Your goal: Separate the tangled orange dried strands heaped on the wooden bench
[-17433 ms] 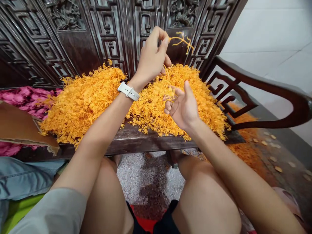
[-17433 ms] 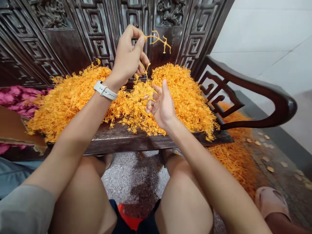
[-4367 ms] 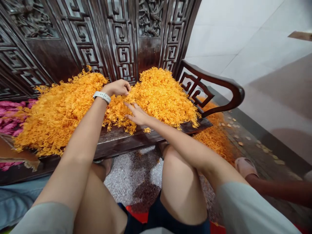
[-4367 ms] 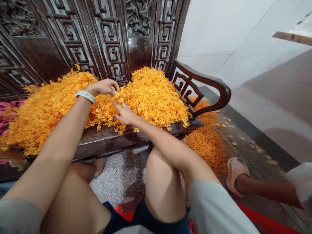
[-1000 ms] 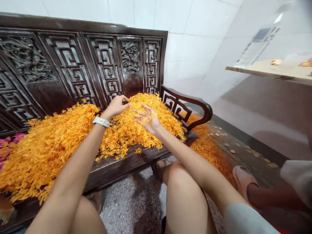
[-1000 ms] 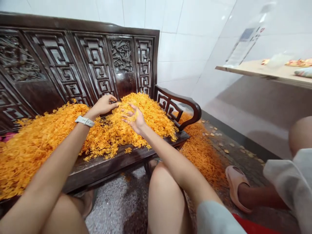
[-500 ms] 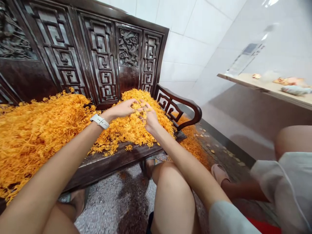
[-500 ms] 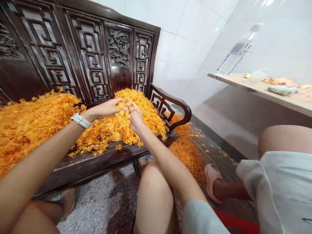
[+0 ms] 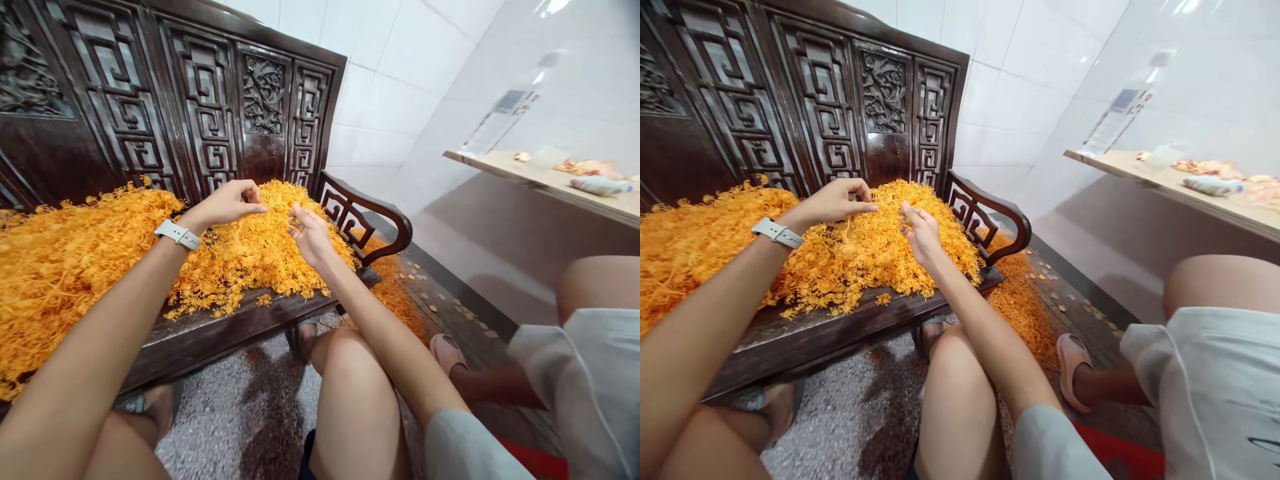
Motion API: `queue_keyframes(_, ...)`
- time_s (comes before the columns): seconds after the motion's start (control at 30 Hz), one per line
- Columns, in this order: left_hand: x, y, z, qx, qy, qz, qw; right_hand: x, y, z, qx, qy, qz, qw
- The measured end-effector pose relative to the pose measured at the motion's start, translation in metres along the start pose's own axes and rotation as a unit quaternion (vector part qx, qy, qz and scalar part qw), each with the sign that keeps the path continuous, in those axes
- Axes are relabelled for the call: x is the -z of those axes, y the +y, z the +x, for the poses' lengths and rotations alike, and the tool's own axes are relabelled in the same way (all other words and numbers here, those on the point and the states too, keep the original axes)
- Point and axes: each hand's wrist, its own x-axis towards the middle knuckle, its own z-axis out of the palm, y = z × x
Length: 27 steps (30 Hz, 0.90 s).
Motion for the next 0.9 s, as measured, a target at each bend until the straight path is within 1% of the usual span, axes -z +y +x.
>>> queue_keyframes(0.1,0.009,0.001,-0.002,0.007,-0.035,0.016,0.999,0.003,0.000,0.000,0.002,-0.010,-0.020,1.000)
queue_keyframes(0.13,0.011,0.000,-0.003,0.006,-0.037,0.025,0.999,0.003,0.000,0.000,0.006,-0.014,-0.035,0.999)
queue_keyframes(0.2,0.015,-0.002,-0.004,0.001,-0.013,0.050,0.999,0.003,0.002,-0.001,0.012,-0.041,-0.080,0.996)
queue_keyframes(0.23,0.016,-0.004,-0.004,0.000,0.008,0.066,0.998,0.002,0.003,-0.001,0.013,-0.068,-0.113,0.991)
queue_keyframes(0.3,0.014,-0.009,-0.003,-0.003,0.048,0.096,0.994,-0.004,0.005,-0.004,0.003,-0.142,-0.187,0.972)
queue_keyframes(0.37,0.010,-0.016,0.000,-0.010,0.062,0.125,0.990,-0.013,0.005,-0.011,-0.015,-0.212,-0.245,0.946)
queue_keyframes(0.4,0.009,-0.021,0.001,-0.013,0.073,0.145,0.987,-0.019,0.004,-0.017,-0.033,-0.257,-0.262,0.929)
queue_keyframes(0.43,0.008,-0.026,0.002,-0.011,0.096,0.167,0.981,-0.026,0.002,-0.025,-0.066,-0.325,-0.274,0.903)
queue_keyframes(0.47,0.009,-0.033,0.002,0.000,0.132,0.187,0.974,-0.033,0.000,-0.035,-0.116,-0.418,-0.281,0.856)
queue_keyframes(0.5,0.012,-0.041,0.002,0.022,0.174,0.198,0.964,-0.041,-0.003,-0.046,-0.182,-0.527,-0.284,0.780)
queue_keyframes(0.53,0.016,-0.049,0.001,0.052,0.209,0.197,0.956,-0.048,-0.005,-0.057,-0.250,-0.632,-0.280,0.678)
queue_keyframes(0.57,0.022,-0.057,0.000,0.084,0.230,0.184,0.952,-0.054,-0.007,-0.067,-0.303,-0.712,-0.270,0.573)
queue_keyframes(0.6,0.028,-0.064,-0.002,0.113,0.234,0.166,0.951,-0.058,-0.010,-0.075,-0.336,-0.762,-0.257,0.490)
queue_keyframes(0.63,0.034,-0.071,-0.004,0.135,0.228,0.148,0.953,-0.061,-0.013,-0.079,-0.349,-0.789,-0.243,0.443)
queue_keyframes(0.67,0.040,-0.075,-0.006,0.149,0.220,0.133,0.955,-0.061,-0.016,-0.080,-0.347,-0.797,-0.229,0.439)
queue_keyframes(0.7,0.044,-0.078,-0.007,0.158,0.217,0.118,0.956,-0.059,-0.020,-0.076,-0.328,-0.783,-0.211,0.484)
queue_keyframes(0.73,0.047,-0.078,-0.008,0.164,0.222,0.101,0.956,-0.055,-0.023,-0.069,-0.298,-0.744,-0.186,0.569)
queue_keyframes(0.77,0.048,-0.076,-0.008,0.168,0.227,0.081,0.956,-0.049,-0.025,-0.059,-0.256,-0.671,-0.154,0.679)
queue_keyframes(0.8,0.048,-0.072,-0.008,0.172,0.228,0.058,0.957,-0.043,-0.026,-0.049,-0.207,-0.561,-0.120,0.793)
queue_keyframes(0.83,0.046,-0.067,-0.008,0.175,0.224,0.036,0.958,-0.038,-0.025,-0.038,-0.159,-0.425,-0.086,0.887)
queue_keyframes(0.87,0.044,-0.061,-0.007,0.178,0.217,0.018,0.960,-0.033,-0.023,-0.028,-0.125,-0.292,-0.058,0.946)
queue_keyframes(0.9,0.041,-0.055,-0.005,0.175,0.210,0.003,0.962,-0.029,-0.020,-0.021,-0.116,-0.186,-0.040,0.975)
